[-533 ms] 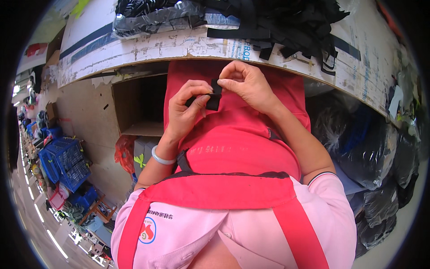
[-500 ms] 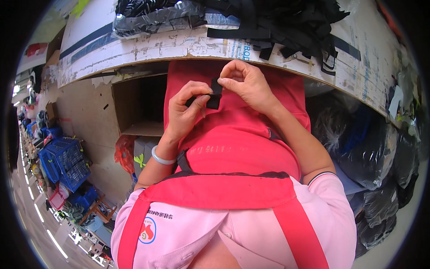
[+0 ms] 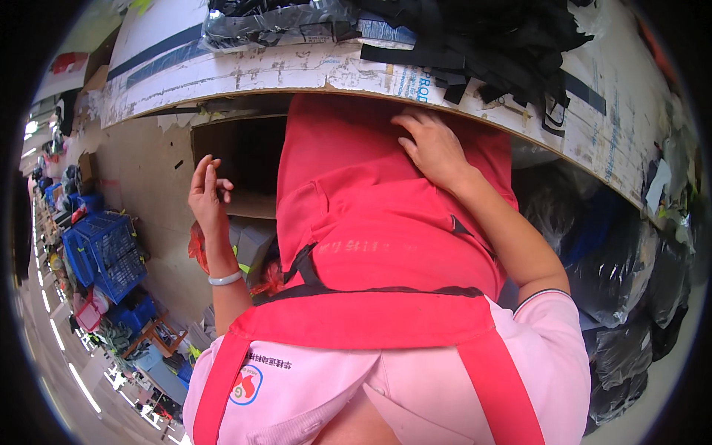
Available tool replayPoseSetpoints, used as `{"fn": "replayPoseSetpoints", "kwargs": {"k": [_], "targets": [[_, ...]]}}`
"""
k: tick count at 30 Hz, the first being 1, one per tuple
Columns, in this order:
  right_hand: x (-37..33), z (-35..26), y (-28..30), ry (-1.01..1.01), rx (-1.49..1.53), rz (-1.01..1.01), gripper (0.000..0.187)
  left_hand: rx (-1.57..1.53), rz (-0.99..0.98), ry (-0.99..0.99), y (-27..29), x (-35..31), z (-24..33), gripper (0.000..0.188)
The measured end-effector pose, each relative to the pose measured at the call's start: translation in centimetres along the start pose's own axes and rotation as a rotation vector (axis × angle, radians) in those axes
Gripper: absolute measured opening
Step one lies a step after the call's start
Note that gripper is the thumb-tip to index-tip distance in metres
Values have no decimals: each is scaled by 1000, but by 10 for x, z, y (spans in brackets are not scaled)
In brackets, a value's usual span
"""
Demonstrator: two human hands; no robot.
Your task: Assembling plastic buckles onto black nylon webbing straps.
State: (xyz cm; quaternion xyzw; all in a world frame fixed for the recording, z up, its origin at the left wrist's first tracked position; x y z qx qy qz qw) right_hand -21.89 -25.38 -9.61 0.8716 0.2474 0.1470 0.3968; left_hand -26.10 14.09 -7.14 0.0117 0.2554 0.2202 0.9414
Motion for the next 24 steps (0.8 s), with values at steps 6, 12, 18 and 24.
{"fn": "replayPoseSetpoints", "kwargs": {"k": [6,12,18,24], "targets": [[26,22,-41,132,-312,18,54,-247,-352,240,-91,-4,-35,25],[19,67,-52,6,-62,-186,37,-323,-594,357,-150,-23,-35,26],[13,-8,-13,87,157,-183,19,-290,-681,406,-141,-26,-38,28],[66,-49,71,206,-139,334,17,-200,-660,392,-161,-29,-34,27]]}}
Point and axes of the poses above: each hand's wrist, its own x-axis towards the middle knuckle, its own y-axis out of the back of the hand, z = x × y, the point moved 6 cm from there along x, towards the middle knuckle, and after that the axes turned 15 degrees about y, right-handed, at the moved point
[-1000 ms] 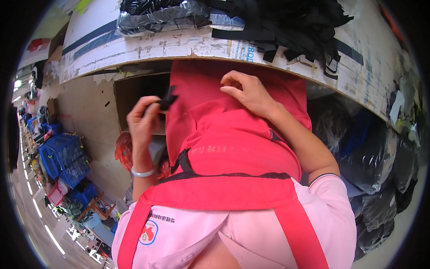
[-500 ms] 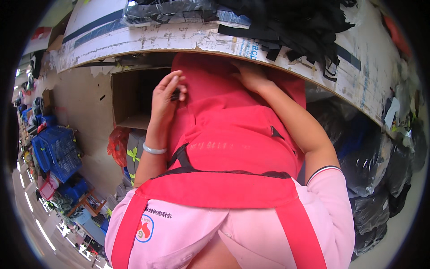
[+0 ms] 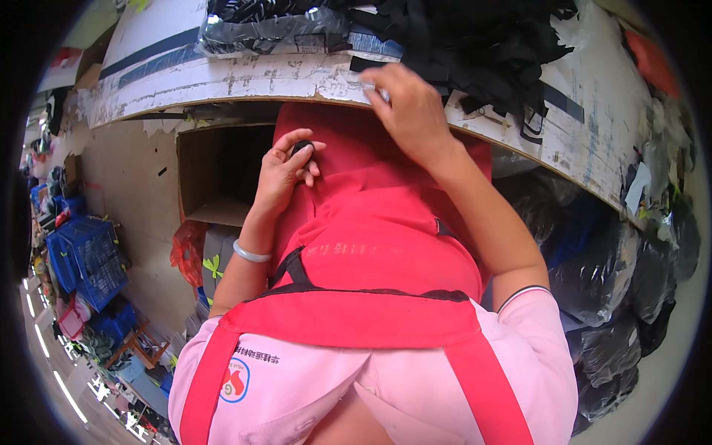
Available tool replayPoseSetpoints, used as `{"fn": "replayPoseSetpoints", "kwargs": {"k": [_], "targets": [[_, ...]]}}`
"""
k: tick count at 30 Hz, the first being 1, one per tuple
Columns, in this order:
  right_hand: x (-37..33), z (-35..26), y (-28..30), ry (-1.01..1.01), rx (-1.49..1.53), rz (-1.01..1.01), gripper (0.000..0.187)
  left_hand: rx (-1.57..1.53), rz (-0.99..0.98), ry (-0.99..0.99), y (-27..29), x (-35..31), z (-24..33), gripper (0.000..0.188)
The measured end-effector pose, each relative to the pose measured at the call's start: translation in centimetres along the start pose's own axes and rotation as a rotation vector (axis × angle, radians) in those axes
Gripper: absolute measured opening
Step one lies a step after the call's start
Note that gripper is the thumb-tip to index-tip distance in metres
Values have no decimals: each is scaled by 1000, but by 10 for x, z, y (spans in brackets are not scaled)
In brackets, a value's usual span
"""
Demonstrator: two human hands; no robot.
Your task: Assembling plastic buckles onto black nylon webbing straps.
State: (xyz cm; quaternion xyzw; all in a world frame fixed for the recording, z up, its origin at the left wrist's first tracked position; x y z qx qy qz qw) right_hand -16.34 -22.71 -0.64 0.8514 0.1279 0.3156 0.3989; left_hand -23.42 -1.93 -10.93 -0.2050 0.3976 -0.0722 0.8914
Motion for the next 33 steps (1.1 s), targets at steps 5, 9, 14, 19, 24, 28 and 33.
{"fn": "replayPoseSetpoints", "kwargs": {"k": [5,9,14,19,24,28,33], "targets": [[22,33,-19,-30,-311,-51,22,225,79,-140,-26,1,9,18],[28,29,-29,46,-328,-162,20,363,157,-189,-28,1,7,11],[41,-40,-6,140,20,-119,14,388,242,-264,-16,0,5,11],[21,-71,-18,-45,663,-239,13,675,318,-599,-29,-13,31,15],[-36,-25,-57,-757,1018,-355,14,459,223,-374,-31,-4,30,15],[-46,-14,-64,-790,1069,-249,16,380,183,-231,-33,0,26,14],[-48,-11,-60,-825,1086,-275,15,431,195,-276,-39,2,29,13]]}}
Point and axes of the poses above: each hand's wrist, its own x-axis towards the middle knuckle, its own y-axis out of the back of the hand, z = x × y, the point moved 6 cm from there along x, towards the middle knuckle, and after that the axes turned 15 degrees about y, right-handed, at the moved point
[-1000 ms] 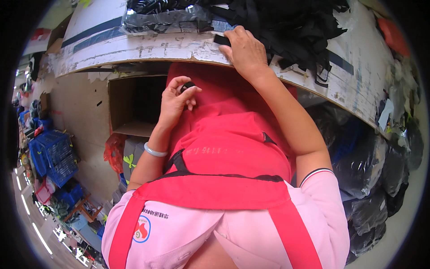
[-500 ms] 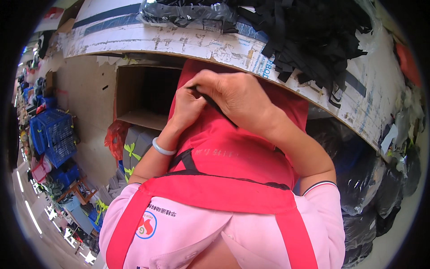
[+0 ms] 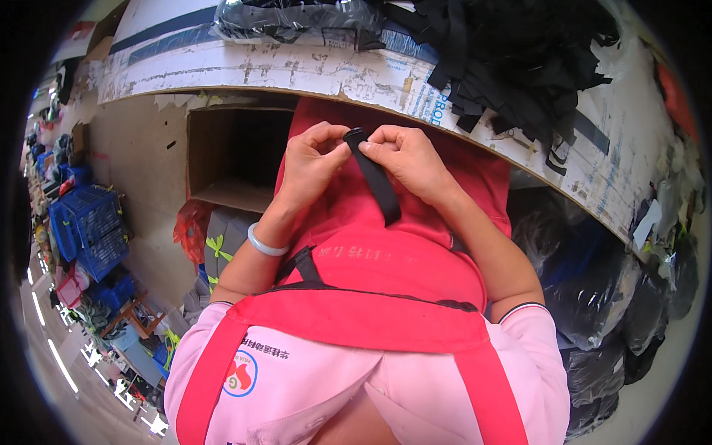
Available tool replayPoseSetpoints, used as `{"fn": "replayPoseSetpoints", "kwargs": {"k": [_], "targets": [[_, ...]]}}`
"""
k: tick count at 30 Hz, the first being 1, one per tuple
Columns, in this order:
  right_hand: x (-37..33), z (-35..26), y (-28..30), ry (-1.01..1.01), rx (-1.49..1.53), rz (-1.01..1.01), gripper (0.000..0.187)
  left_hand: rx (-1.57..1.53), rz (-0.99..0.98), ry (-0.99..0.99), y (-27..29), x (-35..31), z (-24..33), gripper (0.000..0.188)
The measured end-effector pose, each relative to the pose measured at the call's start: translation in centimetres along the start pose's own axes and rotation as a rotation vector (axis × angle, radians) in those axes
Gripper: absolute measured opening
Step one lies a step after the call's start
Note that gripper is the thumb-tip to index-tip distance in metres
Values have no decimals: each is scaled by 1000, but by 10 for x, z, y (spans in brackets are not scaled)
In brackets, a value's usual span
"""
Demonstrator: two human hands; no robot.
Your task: Assembling plastic buckles onto black nylon webbing straps.
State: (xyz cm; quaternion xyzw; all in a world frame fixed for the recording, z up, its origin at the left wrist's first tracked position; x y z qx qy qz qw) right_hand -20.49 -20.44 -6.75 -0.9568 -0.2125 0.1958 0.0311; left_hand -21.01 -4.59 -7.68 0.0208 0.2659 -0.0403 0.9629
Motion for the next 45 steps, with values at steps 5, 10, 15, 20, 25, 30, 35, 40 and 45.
{"fn": "replayPoseSetpoints", "kwargs": {"k": [5,10,15,20,25,30,35,40,45], "targets": [[-1,7,3,-10,58,-14,15,127,41,-72,-2,0,3,13],[5,10,5,72,112,53,15,404,124,-372,-10,-6,23,14],[5,12,6,103,272,197,18,152,101,-193,-2,2,12,14],[3,9,2,123,309,212,31,279,149,-341,-4,-8,20,15],[6,5,2,87,393,163,34,359,163,-527,-7,-18,27,17],[7,0,-2,126,354,107,26,-107,92,-195,2,-7,-8,17],[4,-11,4,440,-221,140,11,-654,-274,338,-14,1,-38,25],[-2,-21,-2,577,-248,126,12,-647,-288,339,-14,2,-31,26],[-17,-48,-7,745,-385,177,12,-562,-165,311,-10,0,-19,25]]}}
Point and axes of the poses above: each hand's wrist, its own x-axis towards the middle knuckle, its own y-axis out of the back of the hand, z = x × y, the point moved 6 cm from there along x, towards the middle knuckle, and after that the axes turned 15 degrees about y, right-handed, at the moved point
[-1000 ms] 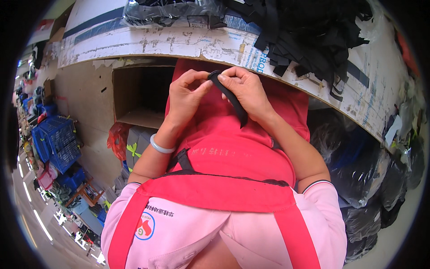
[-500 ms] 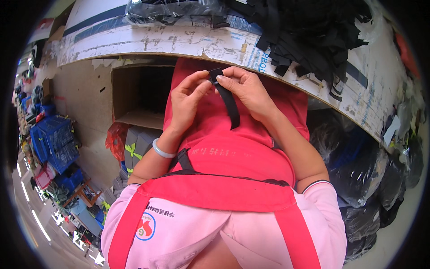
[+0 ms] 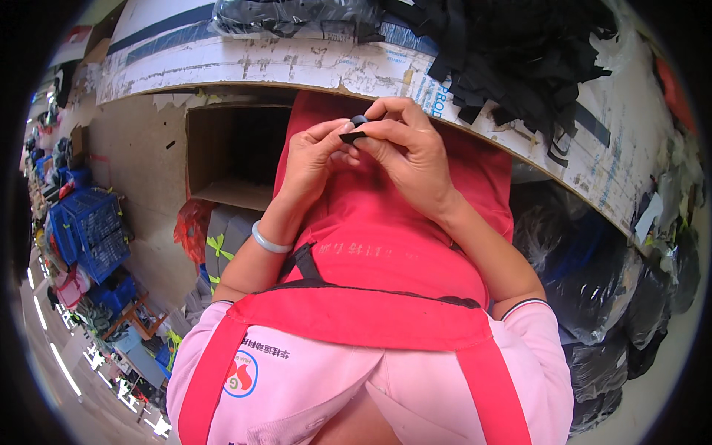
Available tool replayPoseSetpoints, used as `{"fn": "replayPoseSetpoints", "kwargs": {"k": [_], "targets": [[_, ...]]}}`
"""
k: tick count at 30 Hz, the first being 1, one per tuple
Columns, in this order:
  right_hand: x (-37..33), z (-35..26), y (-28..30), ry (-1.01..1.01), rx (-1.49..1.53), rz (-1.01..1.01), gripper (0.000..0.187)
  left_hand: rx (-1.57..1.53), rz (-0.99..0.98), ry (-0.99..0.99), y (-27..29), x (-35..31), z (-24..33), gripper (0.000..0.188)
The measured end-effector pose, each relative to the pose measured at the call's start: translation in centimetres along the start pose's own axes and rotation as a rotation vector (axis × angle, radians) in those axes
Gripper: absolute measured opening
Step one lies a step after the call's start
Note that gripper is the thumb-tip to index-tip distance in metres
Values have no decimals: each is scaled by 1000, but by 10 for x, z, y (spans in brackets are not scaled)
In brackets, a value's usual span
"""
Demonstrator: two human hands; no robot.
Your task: Assembling plastic buckles onto black nylon webbing straps.
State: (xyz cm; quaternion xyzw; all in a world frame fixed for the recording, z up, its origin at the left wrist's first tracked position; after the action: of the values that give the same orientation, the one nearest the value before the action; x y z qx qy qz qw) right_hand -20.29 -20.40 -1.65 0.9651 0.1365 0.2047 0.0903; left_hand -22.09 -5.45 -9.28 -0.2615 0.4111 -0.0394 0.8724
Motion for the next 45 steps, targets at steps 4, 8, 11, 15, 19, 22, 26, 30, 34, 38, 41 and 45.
{"fn": "replayPoseSetpoints", "kwargs": {"k": [4,8,11,15,19,22,26,30,34,38,41,45], "targets": [[-4,-5,7,-170,290,56,11,115,57,-217,-7,-7,16,22],[-16,2,5,-435,391,82,11,179,124,-246,-4,-4,14,21],[-17,11,6,-570,364,63,14,139,89,-269,-6,-5,7,18],[-31,34,-3,-725,453,37,16,177,107,-353,-11,-10,10,16],[-29,37,-5,-695,522,98,16,375,132,-471,-16,-16,11,16],[-25,34,-9,-638,567,196,16,334,87,-484,-17,-17,10,14],[-21,31,-2,-545,607,223,20,513,44,-621,-17,-26,18,16],[-26,38,2,-660,586,-68,22,606,-8,-703,-23,-36,21,20],[-23,35,3,-640,512,-158,16,643,1,-688,-23,-41,20,21],[-22,35,5,-502,382,-31,12,652,-2,-725,-29,-44,24,21],[-23,36,3,-452,404,25,10,588,-26,-713,-28,-44,21,20],[-23,37,-2,-415,450,108,13,640,-18,-688,-25,-53,24,20]]}}
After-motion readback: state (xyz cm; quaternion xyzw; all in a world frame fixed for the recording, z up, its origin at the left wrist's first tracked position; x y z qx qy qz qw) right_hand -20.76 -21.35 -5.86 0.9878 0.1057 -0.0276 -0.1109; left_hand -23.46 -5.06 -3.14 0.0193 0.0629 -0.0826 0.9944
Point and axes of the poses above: each hand's wrist, its own x-axis towards the middle knuckle, its own y-axis out of the back of the hand, z = x × y, the point moved 6 cm from there along x, towards the middle knuckle, and after that the axes turned 15 degrees about y, right-handed, at the moved point
